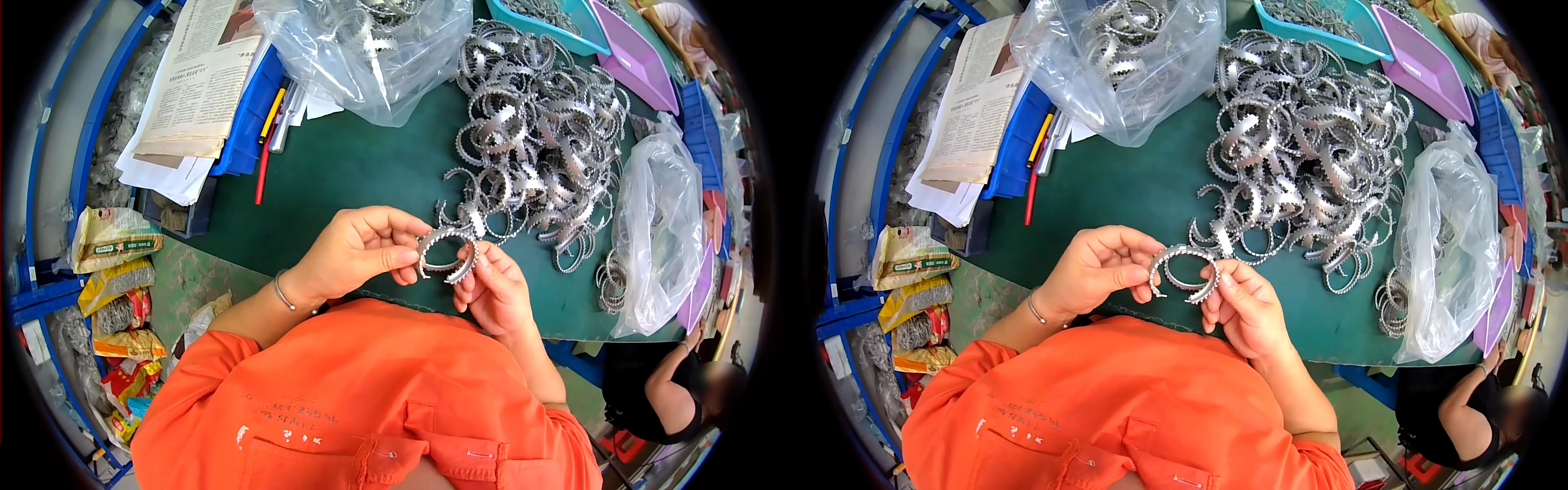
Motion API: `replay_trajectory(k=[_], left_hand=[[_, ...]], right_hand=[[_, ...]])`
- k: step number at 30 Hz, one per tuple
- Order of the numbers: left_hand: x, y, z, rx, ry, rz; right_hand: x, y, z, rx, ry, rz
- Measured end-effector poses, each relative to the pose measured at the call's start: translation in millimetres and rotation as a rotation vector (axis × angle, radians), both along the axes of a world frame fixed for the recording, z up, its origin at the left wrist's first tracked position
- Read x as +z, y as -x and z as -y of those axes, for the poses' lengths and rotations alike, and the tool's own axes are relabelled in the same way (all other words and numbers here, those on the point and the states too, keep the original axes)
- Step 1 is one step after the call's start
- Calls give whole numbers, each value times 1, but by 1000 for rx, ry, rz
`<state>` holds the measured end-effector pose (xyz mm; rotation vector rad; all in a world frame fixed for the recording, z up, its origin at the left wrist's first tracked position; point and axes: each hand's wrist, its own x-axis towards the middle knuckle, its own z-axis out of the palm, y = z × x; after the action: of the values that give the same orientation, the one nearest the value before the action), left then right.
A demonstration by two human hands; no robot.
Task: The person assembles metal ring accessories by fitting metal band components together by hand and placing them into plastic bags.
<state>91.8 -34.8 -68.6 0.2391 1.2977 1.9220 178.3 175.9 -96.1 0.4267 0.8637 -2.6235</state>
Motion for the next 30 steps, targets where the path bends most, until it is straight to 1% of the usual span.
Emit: replay_trajectory(k=[2,4,5,6,8,9,11,12,14,15,16,18,19,22,24,26,27,30], left_hand=[[-3,-2,-1,21,-2,-18],[-4,-3,-2,39,-3,-37],[-4,-3,-3,70,4,-90],[-3,-3,-3,101,11,-142],[-2,-3,-2,93,43,-195],[-2,-2,-2,86,77,-245],[-1,-2,-2,89,77,-226],[-1,-2,-2,94,80,-205],[-2,-2,-3,128,96,-229],[-3,-2,-3,162,113,-253],[-5,-2,-3,160,115,-259],[-6,0,-5,224,3,-235],[-2,0,-4,219,30,-151],[0,-5,-7,237,-33,-97],[-2,-7,-6,203,-23,-85],[-8,-8,-6,149,5,-219],[-8,-8,-6,152,8,-187],[-9,-8,-6,151,-41,-161]], right_hand=[[1,0,1,-8,-11,0],[2,-2,2,-69,-230,-38],[2,-3,1,-79,-291,-60],[3,-3,1,-80,-292,-61],[4,-3,1,-139,-492,-177],[5,-4,1,-141,-495,-179],[8,-4,0,-186,-586,-289],[10,-3,0,-187,-587,-291],[15,-1,-2,-155,-952,-497],[19,2,-5,-122,-1196,-602],[20,4,-4,-127,-1194,-606],[23,10,-3,-225,-1364,-806],[25,12,-2,-270,-1403,-866],[34,13,4,-334,-1333,-888],[38,15,4,-314,-1317,-931],[39,18,8,-363,-1134,-970],[40,19,6,-311,-1161,-1013],[44,21,10,-325,-1124,-1026]])
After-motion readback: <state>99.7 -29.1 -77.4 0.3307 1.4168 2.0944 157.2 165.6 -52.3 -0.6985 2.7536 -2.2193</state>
